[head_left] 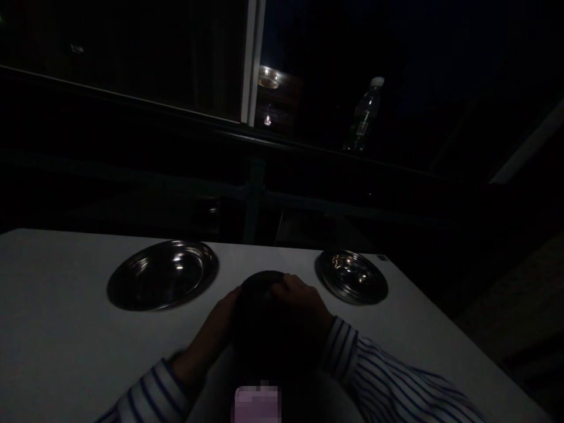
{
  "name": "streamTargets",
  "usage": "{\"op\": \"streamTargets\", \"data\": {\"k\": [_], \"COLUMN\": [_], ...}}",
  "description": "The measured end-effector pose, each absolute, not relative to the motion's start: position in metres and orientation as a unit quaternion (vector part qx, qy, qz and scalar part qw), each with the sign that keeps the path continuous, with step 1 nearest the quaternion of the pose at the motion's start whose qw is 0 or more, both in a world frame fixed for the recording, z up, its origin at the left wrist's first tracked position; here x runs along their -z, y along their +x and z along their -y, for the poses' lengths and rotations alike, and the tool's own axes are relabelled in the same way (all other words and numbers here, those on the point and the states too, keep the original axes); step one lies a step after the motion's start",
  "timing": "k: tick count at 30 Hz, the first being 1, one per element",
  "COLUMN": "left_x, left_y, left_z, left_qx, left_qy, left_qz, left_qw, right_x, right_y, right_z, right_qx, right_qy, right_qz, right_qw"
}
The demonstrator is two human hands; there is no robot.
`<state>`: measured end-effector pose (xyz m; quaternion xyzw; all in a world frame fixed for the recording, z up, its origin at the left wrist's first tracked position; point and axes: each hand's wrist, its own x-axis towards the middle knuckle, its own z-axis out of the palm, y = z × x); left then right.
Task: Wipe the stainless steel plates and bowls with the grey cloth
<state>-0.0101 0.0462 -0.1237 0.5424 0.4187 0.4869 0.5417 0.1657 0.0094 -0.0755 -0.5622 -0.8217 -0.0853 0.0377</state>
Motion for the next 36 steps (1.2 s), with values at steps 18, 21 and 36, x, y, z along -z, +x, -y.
{"op": "streamTargets", "data": {"k": [18, 21, 36], "left_x": [0.115, 0.117, 0.126], "left_y": [-0.015, -0.011, -0.009], "left_z": [-0.038, -0.036, -0.032], "left_qx": [-0.455, -0.471, -0.492], "left_qy": [0.526, 0.518, 0.517], "left_qz": [-0.470, -0.461, -0.481], "left_qw": [0.543, 0.546, 0.509], "right_x": [0.075, 0.079, 0.090], "right_y": [0.155, 0.154, 0.173], "right_z": [-0.013, -0.014, -0.022], "right_qx": [0.031, 0.025, -0.142], "right_qy": [-0.616, -0.620, -0.490], "right_qz": [0.787, 0.784, 0.859], "right_qw": [0.030, 0.036, 0.049]}}
